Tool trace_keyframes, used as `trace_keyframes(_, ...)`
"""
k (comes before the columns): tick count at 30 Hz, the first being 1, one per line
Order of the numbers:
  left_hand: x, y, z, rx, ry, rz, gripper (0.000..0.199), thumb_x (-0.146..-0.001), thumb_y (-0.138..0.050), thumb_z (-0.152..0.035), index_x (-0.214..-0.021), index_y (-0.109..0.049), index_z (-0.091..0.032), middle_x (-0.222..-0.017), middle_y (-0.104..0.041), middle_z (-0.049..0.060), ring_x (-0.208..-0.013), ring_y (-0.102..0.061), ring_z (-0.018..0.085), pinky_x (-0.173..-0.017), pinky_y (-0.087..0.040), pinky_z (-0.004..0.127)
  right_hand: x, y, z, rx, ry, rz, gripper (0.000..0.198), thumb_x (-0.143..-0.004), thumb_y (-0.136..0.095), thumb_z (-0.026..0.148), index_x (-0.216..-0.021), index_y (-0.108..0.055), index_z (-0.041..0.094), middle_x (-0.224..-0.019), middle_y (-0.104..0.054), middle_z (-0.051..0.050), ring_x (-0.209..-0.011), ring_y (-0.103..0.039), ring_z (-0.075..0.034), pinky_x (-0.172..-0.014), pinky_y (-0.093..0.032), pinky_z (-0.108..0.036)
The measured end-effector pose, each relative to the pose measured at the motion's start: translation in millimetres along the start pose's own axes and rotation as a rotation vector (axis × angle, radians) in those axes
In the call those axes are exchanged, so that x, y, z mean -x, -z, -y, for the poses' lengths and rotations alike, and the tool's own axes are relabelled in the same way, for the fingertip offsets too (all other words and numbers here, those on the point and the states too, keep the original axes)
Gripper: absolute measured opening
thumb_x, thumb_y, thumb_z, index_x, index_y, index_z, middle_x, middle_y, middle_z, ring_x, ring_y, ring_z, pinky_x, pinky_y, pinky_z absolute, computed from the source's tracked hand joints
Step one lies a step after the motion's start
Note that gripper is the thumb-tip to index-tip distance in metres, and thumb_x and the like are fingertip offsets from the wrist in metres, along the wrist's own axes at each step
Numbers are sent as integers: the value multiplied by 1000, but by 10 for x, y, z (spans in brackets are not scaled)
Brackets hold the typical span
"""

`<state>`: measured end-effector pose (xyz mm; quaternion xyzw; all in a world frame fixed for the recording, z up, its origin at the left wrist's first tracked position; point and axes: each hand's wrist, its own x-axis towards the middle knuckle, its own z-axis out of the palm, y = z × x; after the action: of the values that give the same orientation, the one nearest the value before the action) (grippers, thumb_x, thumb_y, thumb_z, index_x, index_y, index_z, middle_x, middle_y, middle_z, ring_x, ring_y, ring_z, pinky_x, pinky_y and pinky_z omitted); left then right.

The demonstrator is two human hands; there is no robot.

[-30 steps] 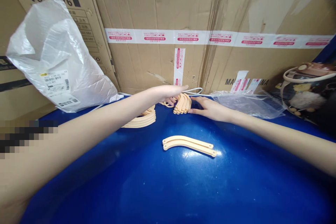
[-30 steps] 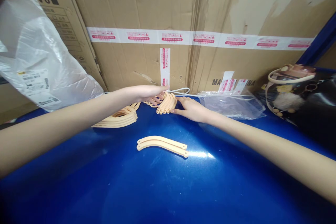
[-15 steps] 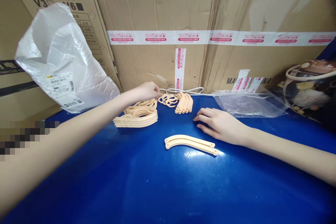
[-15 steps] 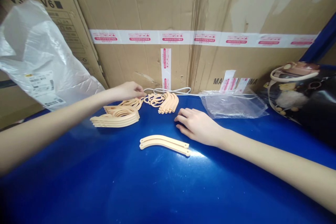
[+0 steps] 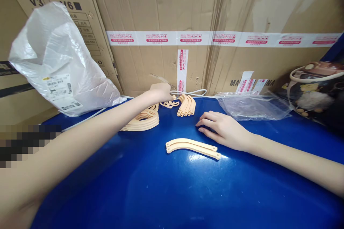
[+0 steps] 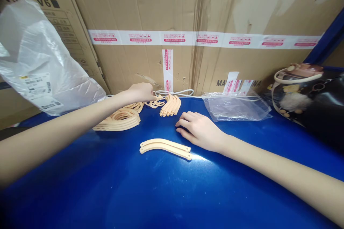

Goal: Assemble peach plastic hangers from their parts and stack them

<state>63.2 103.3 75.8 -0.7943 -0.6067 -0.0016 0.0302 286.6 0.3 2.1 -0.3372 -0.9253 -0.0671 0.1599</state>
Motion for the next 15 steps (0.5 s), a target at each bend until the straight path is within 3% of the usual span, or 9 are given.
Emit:
trace_keyframes(3, 207, 99, 16, 0, 40, -115, 33, -77, -54, -38, -86, -70, -11, -88, -69, 18, -94, -63, 38, -73, -45, 38, 11, 80, 112, -172, -9, 38, 32, -97, -42, 41, -103, -63, 18, -92, -63, -6, -85, -58, -19, -76, -45, -34)
trace_keyframes(5, 369, 132, 30, 20, 50, -130, 34, -79, -50, -40, -79, -70, -13, -78, -68, 15, -85, -65, 35, -68, -43, 37, 19, 118, 202, -251, 2, 82, 36, -91, -51, 50, -104, -63, 19, -86, -61, -3, -77, -56, -17, -70, -43, -30)
trace_keyframes(9, 666, 59, 23, 86, 28, -41, 37, -79, -47, -47, -65, -67, -18, -60, -62, 7, -63, -62, 24, -53, -37, 30, 37, 127, 333, -274, 59, 141, 35, -87, -60, 48, -105, -62, 19, -78, -56, 0, -69, -50, -13, -64, -37, -27)
trace_keyframes(15, 988, -172, -111, 49, -57, 53, 38, -82, -44, -41, -58, -64, -20, -58, -62, 6, -58, -59, 22, -52, -33, 30, 69, 81, 355, -341, 73, 134, 27, -89, -59, 38, -106, -60, 18, -79, -54, 1, -67, -48, -11, -63, -35, -24)
